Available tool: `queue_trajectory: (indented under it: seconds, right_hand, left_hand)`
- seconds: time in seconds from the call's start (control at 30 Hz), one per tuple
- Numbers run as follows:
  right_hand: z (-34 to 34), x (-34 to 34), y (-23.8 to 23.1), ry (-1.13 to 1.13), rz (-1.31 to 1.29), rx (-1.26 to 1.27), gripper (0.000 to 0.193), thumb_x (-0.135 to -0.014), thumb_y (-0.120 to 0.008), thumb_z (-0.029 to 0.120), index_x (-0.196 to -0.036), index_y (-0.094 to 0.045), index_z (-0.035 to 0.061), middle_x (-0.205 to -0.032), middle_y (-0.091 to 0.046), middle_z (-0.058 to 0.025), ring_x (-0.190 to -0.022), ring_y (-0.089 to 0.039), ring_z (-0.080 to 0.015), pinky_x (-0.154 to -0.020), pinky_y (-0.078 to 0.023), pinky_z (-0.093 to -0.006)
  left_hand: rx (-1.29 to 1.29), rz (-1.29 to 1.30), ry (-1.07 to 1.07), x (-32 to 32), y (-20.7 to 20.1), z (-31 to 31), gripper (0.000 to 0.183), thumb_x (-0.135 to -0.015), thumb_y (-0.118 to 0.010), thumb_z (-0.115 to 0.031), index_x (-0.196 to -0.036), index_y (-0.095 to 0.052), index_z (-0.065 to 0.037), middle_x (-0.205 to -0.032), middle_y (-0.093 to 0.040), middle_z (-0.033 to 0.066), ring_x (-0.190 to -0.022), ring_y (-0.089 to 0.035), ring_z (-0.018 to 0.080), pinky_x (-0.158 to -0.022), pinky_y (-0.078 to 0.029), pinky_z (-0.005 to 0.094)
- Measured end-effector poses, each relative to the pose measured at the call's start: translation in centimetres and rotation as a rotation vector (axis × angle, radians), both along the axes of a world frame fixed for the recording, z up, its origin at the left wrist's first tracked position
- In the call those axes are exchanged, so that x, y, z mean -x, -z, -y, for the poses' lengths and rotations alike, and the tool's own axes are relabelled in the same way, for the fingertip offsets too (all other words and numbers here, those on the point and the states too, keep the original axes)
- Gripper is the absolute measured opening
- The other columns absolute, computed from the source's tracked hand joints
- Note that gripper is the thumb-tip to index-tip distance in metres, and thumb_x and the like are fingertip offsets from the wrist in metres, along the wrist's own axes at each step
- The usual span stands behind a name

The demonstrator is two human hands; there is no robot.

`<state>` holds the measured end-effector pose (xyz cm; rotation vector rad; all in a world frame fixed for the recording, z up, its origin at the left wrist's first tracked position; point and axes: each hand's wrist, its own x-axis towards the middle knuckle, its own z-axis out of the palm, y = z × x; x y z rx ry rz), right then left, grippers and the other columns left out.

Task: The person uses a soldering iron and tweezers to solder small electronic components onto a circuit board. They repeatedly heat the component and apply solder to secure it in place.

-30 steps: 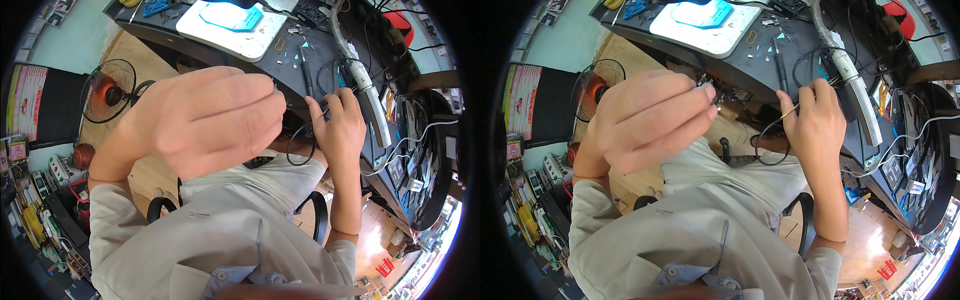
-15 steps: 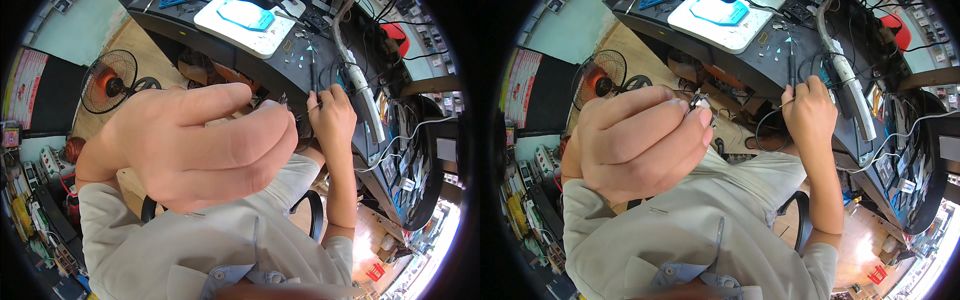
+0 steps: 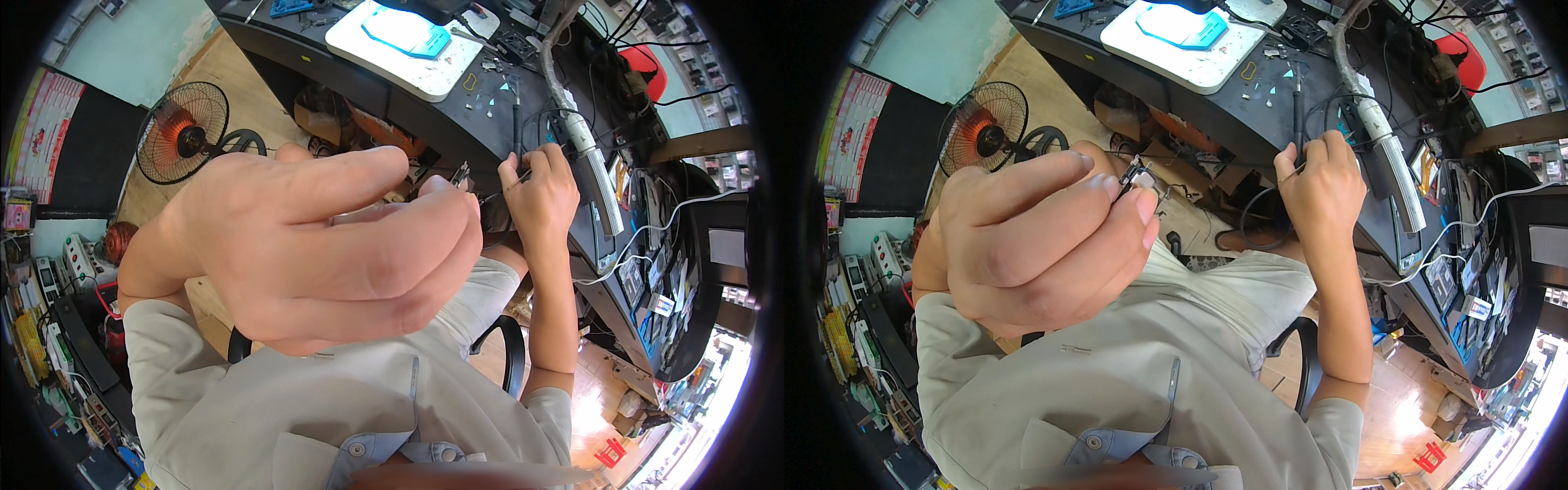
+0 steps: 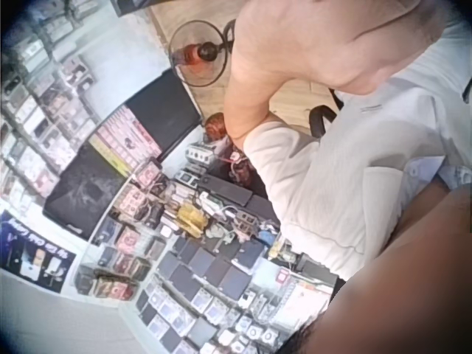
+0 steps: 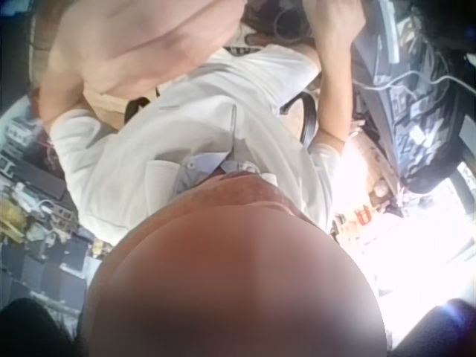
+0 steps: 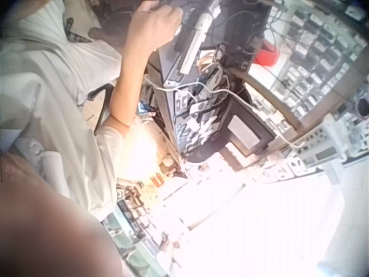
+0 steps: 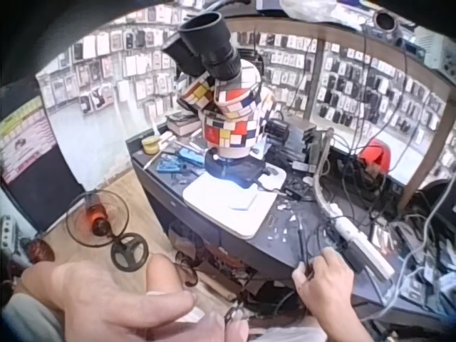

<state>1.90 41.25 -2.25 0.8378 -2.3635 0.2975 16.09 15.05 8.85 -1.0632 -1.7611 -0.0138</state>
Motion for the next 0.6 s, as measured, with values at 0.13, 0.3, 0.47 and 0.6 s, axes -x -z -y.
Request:
queue_trajectory:
  seconds: [0.13, 0.3, 0.47, 0.6]
  right_hand:
    - [-0.2, 0.1, -0.1, -0.028, -0.016, 0.017, 0.021, -0.083, -0.081, 0.016, -0.077, -0.067, 0.0017, -0.083, -0.06, -0.0091, -0.072, -0.067, -0.0298, -0.062, -0.057, -0.0416]
    - [-0.4, -0.1, -0.4, -0.056, -0.025, 0.046, 0.02, -0.083, -0.083, 0.016, -0.079, -0.069, 0.0017, -0.085, -0.063, -0.0092, -0.073, -0.068, -0.0296, -0.062, -0.057, -0.0406]
    - [-0.7, -0.5, -1.7, -0.082, 0.025, 0.149, 0.019, -0.081, -0.085, 0.013, -0.082, -0.07, 0.0013, -0.088, -0.068, -0.0095, -0.07, -0.068, -0.0297, -0.061, -0.056, -0.0397]
    - [-1.2, -0.9, -3.1, -0.096, 0.128, 0.264, 0.018, -0.082, -0.085, 0.009, -0.082, -0.07, 0.0, -0.088, -0.069, -0.01, -0.063, -0.064, -0.0265, -0.06, -0.053, -0.0373]
  left_hand:
    - [0.002, 0.014, -0.018, -0.5, -0.4, -0.1, 0.019, -0.068, -0.081, 0.01, -0.08, -0.076, -0.005, -0.094, -0.072, 0.0016, -0.09, -0.065, 0.015, -0.069, -0.06, 0.0262]
    - [-0.007, -0.01, -0.033, -0.7, -0.3, -0.3, 0.019, -0.069, -0.081, 0.01, -0.081, -0.076, -0.004, -0.094, -0.072, 0.0015, -0.091, -0.065, 0.0147, -0.07, -0.06, 0.0263]
    - [0.049, 0.081, -0.019, -1.4, -1.0, 0.5, 0.023, -0.07, -0.082, 0.009, -0.09, -0.076, -0.002, -0.099, -0.073, 0.0043, -0.09, -0.067, 0.0175, -0.071, -0.061, 0.0271]
    - [-0.056, 0.261, 0.009, -1.7, -1.3, 0.9, 0.03, -0.074, -0.085, 0.006, -0.102, -0.075, 0.0, -0.111, -0.074, 0.0104, -0.094, -0.069, 0.0245, -0.077, -0.062, 0.032]
